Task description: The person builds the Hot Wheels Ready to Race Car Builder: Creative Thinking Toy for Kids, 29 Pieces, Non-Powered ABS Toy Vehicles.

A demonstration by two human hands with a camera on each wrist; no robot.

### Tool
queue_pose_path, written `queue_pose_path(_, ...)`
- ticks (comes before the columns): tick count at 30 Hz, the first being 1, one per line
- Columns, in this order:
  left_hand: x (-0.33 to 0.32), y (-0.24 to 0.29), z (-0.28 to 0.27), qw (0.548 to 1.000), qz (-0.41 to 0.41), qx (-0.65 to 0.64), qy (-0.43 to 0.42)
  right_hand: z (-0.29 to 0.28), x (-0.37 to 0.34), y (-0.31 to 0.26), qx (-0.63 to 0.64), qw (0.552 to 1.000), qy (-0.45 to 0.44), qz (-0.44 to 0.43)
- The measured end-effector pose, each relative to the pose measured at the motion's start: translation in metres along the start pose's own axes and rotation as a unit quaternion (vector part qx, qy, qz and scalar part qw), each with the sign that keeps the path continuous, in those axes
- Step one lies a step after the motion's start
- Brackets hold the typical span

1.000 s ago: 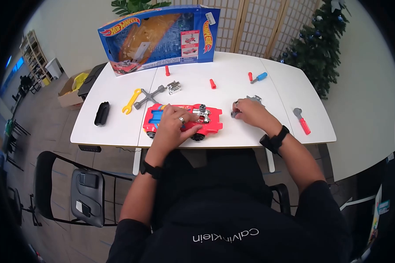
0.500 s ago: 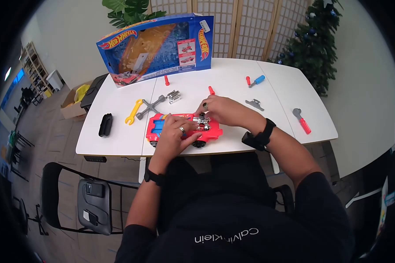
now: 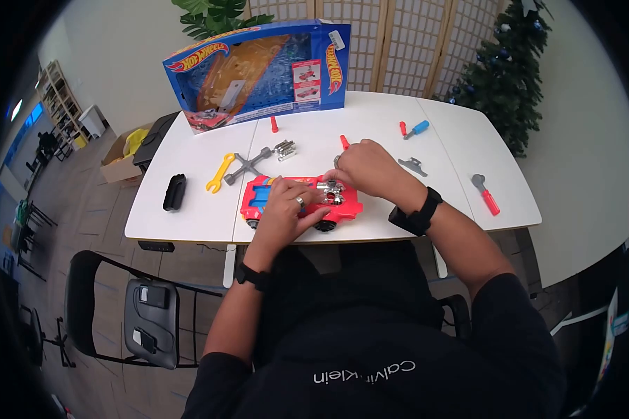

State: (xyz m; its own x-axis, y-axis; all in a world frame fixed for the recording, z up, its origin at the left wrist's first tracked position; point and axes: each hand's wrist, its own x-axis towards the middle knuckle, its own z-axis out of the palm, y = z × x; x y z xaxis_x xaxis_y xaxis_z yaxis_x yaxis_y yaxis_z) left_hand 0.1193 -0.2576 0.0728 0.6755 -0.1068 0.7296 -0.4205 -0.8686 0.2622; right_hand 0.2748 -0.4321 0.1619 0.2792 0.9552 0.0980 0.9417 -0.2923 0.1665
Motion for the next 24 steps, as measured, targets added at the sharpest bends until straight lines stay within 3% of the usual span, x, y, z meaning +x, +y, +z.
queue_pose_path(2, 0.0, 0.002, -0.001, 1.0, -0.005, -0.002, 0.004, -0.002, -0.003, 0.001, 0.114, 0.991, 0.062, 0.015)
queue_pose_path(3, 0.0, 0.0, 0.0, 1.0, -0.007, 0.0, 0.005, 0.006, -0.001, 0.005, 0.114, 0.992, 0.062, 0.013)
queue_pose_path(5, 0.0, -0.001, 0.001, 1.0, -0.001, 0.004, 0.005, 0.016, 0.002, 0.008, 0.171, 0.973, 0.11, -0.108)
queue_pose_path(6, -0.001, -0.001, 0.001, 1.0, 0.0, 0.003, 0.003, 0.02, 0.002, 0.011, 0.171, 0.973, 0.111, -0.106)
queue_pose_path(8, 0.0, 0.0, 0.001, 1.0, -0.004, 0.003, 0.003, -0.004, 0.001, -0.004, -0.003, 1.0, -0.029, 0.002)
queue_pose_path(9, 0.0, 0.001, 0.001, 1.0, -0.005, 0.003, 0.003, -0.003, -0.001, -0.004, -0.003, 1.0, -0.029, 0.002)
queue_pose_path(11, -0.001, 0.0, 0.001, 1.0, -0.004, -0.001, 0.005, 0.001, -0.007, -0.001, 0.125, 0.988, 0.086, -0.024)
queue_pose_path(15, -0.001, -0.001, 0.002, 1.0, -0.007, 0.007, 0.001, 0.025, -0.001, 0.012, 0.137, 0.983, 0.073, -0.099)
queue_pose_path(20, 0.0, 0.003, 0.001, 1.0, -0.019, 0.004, 0.002, 0.018, -0.012, 0.003, -0.094, 0.988, 0.073, -0.096)
queue_pose_path(24, -0.001, 0.0, 0.003, 1.0, -0.006, 0.003, 0.004, 0.014, -0.012, 0.007, -0.052, 0.99, 0.063, -0.112)
